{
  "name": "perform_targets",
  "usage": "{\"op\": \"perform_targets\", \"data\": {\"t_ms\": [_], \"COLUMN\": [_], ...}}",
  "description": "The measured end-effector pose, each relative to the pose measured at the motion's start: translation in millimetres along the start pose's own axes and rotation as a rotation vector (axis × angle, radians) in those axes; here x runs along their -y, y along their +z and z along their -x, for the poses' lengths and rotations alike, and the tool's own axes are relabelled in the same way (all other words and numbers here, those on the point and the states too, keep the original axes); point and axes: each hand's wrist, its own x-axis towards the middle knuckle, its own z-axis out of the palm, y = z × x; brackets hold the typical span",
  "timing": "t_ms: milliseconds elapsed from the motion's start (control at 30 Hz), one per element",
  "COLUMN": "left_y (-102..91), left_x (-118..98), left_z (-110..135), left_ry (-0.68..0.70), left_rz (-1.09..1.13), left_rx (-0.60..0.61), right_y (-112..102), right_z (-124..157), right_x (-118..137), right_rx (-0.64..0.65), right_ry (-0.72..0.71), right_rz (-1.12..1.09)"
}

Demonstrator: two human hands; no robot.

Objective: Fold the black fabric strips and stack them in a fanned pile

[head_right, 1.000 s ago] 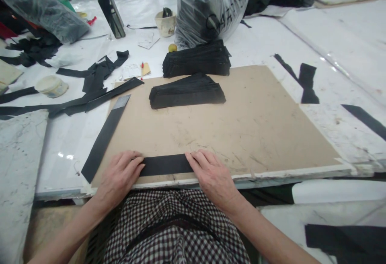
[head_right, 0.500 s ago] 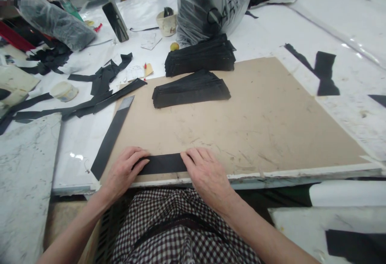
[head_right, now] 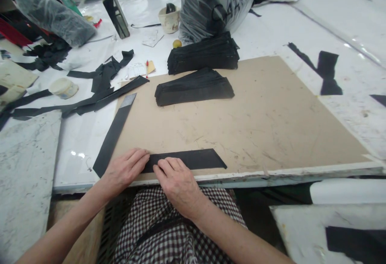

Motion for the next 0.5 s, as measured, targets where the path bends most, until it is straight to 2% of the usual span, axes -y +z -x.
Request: {"op": "perform_targets", "data": {"t_ms": [233,300,433,500], "left_y": [3.1,6.5,8.6,6.8], "left_x": [0.3,-0.9,-5.6,-6.9], "left_z": [-5.9,-6.5,-6.7,-6.8], "left_ry": [-0.026,-0.096,-0.281,-0.318], "left_rz": [-0.043,-0.004,0.150,0.240], "left_rx": [-0.004,-0.041,-0.206,-0.216], "right_y": [1.0,0.5,0.0,0.4], "right_z": [0.7,0.6,0.6,0.7], "right_x": [-0.1,0.3,0.3,0.1], "right_rx": [0.032,0.029,0.019,0.017], "right_ry": [0.011,0.007,0.004,0.004], "right_rz": [-0.013,-0.014,-0.010,-0.008]}}
